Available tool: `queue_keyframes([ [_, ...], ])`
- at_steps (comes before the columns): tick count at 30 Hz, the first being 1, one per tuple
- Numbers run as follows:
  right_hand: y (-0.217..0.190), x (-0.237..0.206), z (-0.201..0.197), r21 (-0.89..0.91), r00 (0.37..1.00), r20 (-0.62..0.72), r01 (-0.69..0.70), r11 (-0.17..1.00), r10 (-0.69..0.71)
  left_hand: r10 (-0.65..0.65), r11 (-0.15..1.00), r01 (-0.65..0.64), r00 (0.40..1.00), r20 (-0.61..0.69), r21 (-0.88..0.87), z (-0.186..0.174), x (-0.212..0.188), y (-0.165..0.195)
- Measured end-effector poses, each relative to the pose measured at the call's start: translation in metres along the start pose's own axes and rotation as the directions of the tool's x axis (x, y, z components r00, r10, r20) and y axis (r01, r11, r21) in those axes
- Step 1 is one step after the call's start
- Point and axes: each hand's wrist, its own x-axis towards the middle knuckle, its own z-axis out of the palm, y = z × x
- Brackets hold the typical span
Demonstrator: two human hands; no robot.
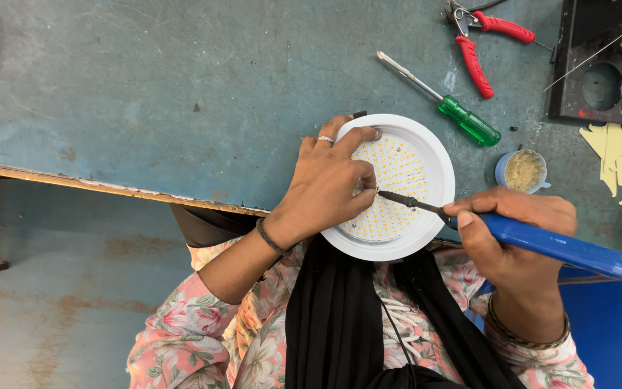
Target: The person solders small LED components onto a circular LED panel using a soldering iron and paste. They repeatedly apply paste, position LEDs, and solder them in place, occasionally using pliers to adjust components.
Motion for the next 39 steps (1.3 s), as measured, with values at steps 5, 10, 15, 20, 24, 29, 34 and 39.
queue_keyframes([
  [5, -0.004, -0.002, -0.008, 0.001, 0.998, -0.058, -0.024, 1.000, 0.024, -0.003, 1.000, 0.003, 1.000, 0.001, 0.000, 0.000, 0.000, 0.001],
  [10, 0.000, -0.002, -0.008, 0.008, 0.998, -0.069, 0.013, 1.000, -0.012, -0.010, 1.000, 0.010, 1.000, 0.005, 0.002, -0.001, 0.001, 0.002],
  [15, 0.004, -0.006, -0.009, -0.028, 0.998, -0.060, -0.023, 0.999, 0.021, -0.006, 1.000, 0.006, 1.000, 0.003, 0.000, -0.001, 0.000, 0.002],
  [20, 0.005, -0.011, -0.014, 0.009, 0.996, -0.092, -0.002, 1.000, 0.003, 0.016, 1.000, -0.016, 1.000, -0.023, 0.004, 0.001, 0.000, 0.003],
  [24, 0.019, -0.022, -0.019, 0.046, 0.981, -0.189, 0.050, 0.998, -0.041, 0.086, 0.980, -0.105, 0.990, -0.114, -0.169, -0.008, -0.003, -0.004],
  [29, 0.061, -0.050, -0.022, 0.200, 0.911, -0.412, 0.088, 0.976, 0.002, -0.167, 0.963, 0.109, 0.958, -0.232, -0.246, -0.008, -0.004, -0.008],
  [34, 0.098, -0.092, -0.024, 0.291, 0.864, -0.502, 0.117, 0.950, 0.047, -0.205, 0.966, 0.176, 0.968, -0.147, -0.191, -0.011, -0.004, -0.020],
  [39, 0.156, -0.110, -0.008, 0.357, 0.837, -0.525, 0.047, 0.933, 0.158, -0.353, 0.891, 0.287, 0.925, -0.140, -0.352, -0.034, -0.044, -0.046],
])
